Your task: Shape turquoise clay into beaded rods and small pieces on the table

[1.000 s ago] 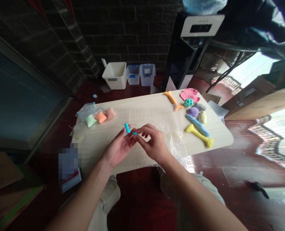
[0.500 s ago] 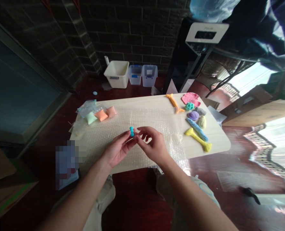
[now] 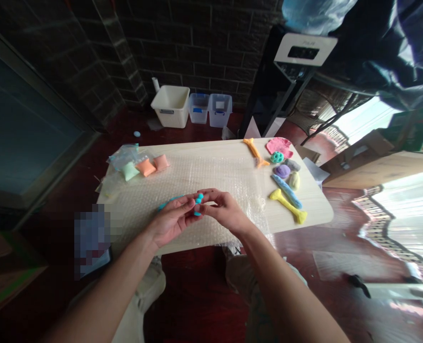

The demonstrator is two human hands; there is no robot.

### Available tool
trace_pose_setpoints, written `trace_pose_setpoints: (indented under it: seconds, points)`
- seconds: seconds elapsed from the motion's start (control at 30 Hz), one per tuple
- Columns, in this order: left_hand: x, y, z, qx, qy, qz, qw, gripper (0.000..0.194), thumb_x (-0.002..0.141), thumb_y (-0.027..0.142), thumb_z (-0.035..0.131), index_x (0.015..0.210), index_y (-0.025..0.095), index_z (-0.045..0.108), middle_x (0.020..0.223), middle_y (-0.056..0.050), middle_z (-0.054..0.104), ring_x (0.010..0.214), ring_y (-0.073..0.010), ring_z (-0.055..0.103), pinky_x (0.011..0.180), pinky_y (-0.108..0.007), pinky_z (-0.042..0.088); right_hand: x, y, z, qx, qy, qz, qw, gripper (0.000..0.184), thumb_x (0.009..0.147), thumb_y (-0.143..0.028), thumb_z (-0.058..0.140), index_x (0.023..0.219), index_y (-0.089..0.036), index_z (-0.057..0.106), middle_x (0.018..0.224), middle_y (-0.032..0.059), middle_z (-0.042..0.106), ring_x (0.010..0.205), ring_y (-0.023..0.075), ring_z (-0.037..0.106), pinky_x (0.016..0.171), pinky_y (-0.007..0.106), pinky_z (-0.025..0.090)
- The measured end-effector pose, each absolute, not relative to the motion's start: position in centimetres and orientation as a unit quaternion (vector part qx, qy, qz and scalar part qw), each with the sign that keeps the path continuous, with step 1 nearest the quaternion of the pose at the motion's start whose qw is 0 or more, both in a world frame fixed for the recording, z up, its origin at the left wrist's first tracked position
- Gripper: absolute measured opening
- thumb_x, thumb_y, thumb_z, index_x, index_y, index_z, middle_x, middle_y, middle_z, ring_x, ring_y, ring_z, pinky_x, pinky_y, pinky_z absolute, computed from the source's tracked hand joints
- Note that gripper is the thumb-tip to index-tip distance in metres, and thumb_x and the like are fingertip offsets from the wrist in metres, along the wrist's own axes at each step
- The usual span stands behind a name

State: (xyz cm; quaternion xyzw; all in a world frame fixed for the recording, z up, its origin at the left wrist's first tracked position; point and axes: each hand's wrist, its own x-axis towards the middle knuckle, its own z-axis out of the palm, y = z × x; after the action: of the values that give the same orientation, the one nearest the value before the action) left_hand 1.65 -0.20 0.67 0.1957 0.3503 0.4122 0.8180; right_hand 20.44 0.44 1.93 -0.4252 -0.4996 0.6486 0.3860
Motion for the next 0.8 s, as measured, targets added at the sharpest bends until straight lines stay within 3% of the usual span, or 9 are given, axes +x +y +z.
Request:
trace_pose_setpoints:
  seconds: [0.17,0.3,0.47,0.63,0.8]
  points:
    - [1.4,-0.3,0.9,0.192,0.329,0.419,0.824,0.037,0.079,0.020,0.091,0.113,0.011,0.077,0.101,-0.009,0.079,0.087,-0.0142,0.075,0.083,-0.025,0.063,20.1,0.4,1.9,-0.417,-0.472,0.651,0.423,0.018,0.076,-0.032,0.091,0.086,-0.021,0.081,0.131,0.0086,0.067,0.119,0.0259,0.062,0.094,0.038,0.052]
    - [1.4,-0.4,1.2,0.209,0.323,0.419,0.823,0.046,0.077,0.004,0.087,0.120,0.012,0.075,0.105,-0.011,0.081,0.096,-0.0152,0.076,0.094,-0.025,0.058,20.0,0.7,1.7,-0.411,-0.436,0.664,0.447,0.026,0.077,-0.033,0.090,0.098,-0.021,0.082,0.107,0.0061,0.074,0.100,0.0200,0.066,0.093,0.037,0.051]
    - [1.5,-0.4,1.4,0.200,0.327,0.435,0.815,0.030,0.082,0.007,0.083,0.111,0.012,0.077,0.103,-0.011,0.082,0.089,-0.0160,0.076,0.091,-0.028,0.059,20.2,0.7,2.1,-0.417,-0.420,0.665,0.456,0.035,0.078,-0.032,0.088,0.110,-0.021,0.079,0.095,0.0044,0.076,0.086,0.0182,0.067,0.091,0.038,0.053]
    - [1.4,-0.4,1.1,0.208,0.331,0.442,0.807,0.021,0.076,0.008,0.086,0.097,0.011,0.081,0.098,-0.010,0.082,0.091,-0.0164,0.076,0.092,-0.028,0.058,20.6,0.8,2.5,-0.421,-0.435,0.637,0.477,0.025,0.076,-0.031,0.089,0.096,-0.021,0.078,0.093,0.0034,0.074,0.085,0.0172,0.065,0.086,0.035,0.052]
    - [1.4,-0.3,0.4,0.260,0.355,0.491,0.752,0.031,0.069,0.009,0.092,0.097,0.015,0.082,0.097,-0.006,0.082,0.092,-0.0143,0.075,0.089,-0.025,0.056,20.6,0.7,2.4,-0.406,-0.451,0.635,0.478,0.023,0.075,-0.031,0.092,0.089,-0.022,0.076,0.084,0.0005,0.072,0.076,0.0140,0.061,0.075,0.030,0.050]
